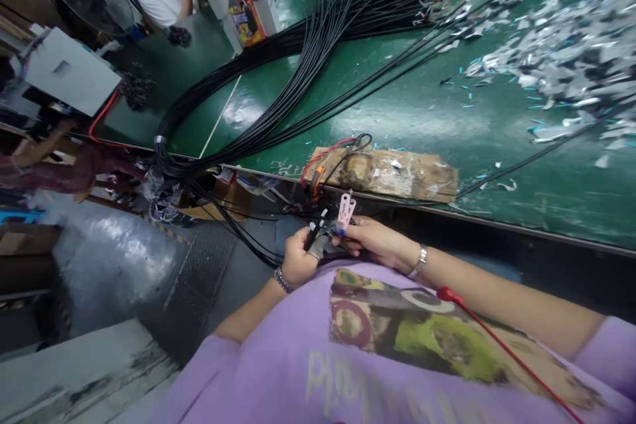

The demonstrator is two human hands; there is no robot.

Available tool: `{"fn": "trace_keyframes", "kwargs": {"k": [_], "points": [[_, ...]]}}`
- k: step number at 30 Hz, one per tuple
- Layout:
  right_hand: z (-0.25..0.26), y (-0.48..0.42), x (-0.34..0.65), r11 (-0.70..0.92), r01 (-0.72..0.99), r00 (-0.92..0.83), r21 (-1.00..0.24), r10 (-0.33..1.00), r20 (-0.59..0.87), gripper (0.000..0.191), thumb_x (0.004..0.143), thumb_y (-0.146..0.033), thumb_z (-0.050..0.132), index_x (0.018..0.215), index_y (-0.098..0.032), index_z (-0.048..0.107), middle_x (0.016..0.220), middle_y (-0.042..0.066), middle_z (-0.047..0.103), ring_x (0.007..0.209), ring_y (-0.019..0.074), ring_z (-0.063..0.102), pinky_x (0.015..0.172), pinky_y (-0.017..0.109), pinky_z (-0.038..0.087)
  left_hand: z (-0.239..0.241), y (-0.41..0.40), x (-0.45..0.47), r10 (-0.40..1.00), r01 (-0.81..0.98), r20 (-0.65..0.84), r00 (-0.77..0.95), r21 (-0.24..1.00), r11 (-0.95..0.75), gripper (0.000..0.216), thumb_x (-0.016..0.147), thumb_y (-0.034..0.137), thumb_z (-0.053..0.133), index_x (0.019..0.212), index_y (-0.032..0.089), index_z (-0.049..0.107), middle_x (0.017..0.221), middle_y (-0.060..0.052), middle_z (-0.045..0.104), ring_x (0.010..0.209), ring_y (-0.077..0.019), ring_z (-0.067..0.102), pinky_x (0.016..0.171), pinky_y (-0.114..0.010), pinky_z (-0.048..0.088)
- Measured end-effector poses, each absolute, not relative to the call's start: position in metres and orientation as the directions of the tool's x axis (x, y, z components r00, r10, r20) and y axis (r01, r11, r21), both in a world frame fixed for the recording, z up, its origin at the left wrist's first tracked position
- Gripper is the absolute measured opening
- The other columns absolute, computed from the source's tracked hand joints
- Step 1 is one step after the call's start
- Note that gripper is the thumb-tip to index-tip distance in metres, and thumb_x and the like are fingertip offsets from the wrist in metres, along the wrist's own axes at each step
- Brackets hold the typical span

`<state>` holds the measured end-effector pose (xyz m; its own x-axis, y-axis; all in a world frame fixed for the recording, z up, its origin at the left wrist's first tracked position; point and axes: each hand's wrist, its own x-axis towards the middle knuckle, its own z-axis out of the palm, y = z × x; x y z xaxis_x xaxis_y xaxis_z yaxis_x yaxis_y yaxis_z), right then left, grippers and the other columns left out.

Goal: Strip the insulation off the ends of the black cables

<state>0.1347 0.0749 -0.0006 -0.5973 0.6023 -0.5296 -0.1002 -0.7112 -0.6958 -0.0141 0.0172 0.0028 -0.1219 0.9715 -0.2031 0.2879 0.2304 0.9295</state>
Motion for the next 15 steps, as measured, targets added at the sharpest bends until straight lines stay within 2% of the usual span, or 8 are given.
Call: {"fn": "trace_keyframes", "kwargs": {"k": [5,8,11,15], "points": [[0.002,0.076,0.134,-0.623,-0.017,-0.569,-0.782,0.650,-0.504,0.040,0.053,-0.046,0.075,0.066,-0.017,0.050,0.049,-0.006,0.051,0.040,0.0040,0.033,0.039,0.020,0.026,0.001,0.018,-0.016,0.917,0.117,-0.399,-0.021,0.910,0.399,0.042,0.063,0.055,0.067,0.069,0.015,0.057,0.045,0.004,0.051,0.034,-0.0050,0.039,0.035,-0.018,0.029],[0.007,0.075,0.135,-0.515,0.029,-0.574,-0.857,0.693,-0.436,0.040,0.056,-0.050,0.072,0.066,-0.017,0.051,0.048,-0.008,0.046,0.042,0.0044,0.034,0.041,0.020,0.027,-0.002,0.024,-0.025,0.845,-0.005,-0.498,0.195,0.861,0.509,0.050,0.060,0.062,0.066,0.066,0.013,0.057,0.048,-0.001,0.058,0.036,-0.0079,0.047,0.035,-0.019,0.033],[0.010,0.073,0.136,-0.449,0.011,-0.602,-0.894,0.710,-0.364,0.044,0.059,-0.057,0.068,0.065,-0.017,0.050,0.051,-0.007,0.046,0.045,0.0047,0.034,0.044,0.021,0.028,-0.005,0.034,-0.036,0.721,-0.073,-0.536,0.438,0.778,0.624,0.057,0.056,0.066,0.067,0.067,0.010,0.061,0.054,-0.008,0.063,0.041,-0.0132,0.056,0.037,-0.022,0.039],[0.008,0.071,0.139,-0.441,-0.012,-0.613,-0.898,0.712,-0.342,0.046,0.059,-0.058,0.067,0.066,-0.017,0.049,0.053,-0.007,0.046,0.046,0.0051,0.034,0.044,0.021,0.028,-0.013,0.042,-0.040,0.573,-0.056,-0.567,0.592,0.680,0.731,0.061,0.044,0.063,0.074,0.072,0.010,0.063,0.049,-0.006,0.061,0.034,-0.0122,0.050,0.029,-0.020,0.027]]}}
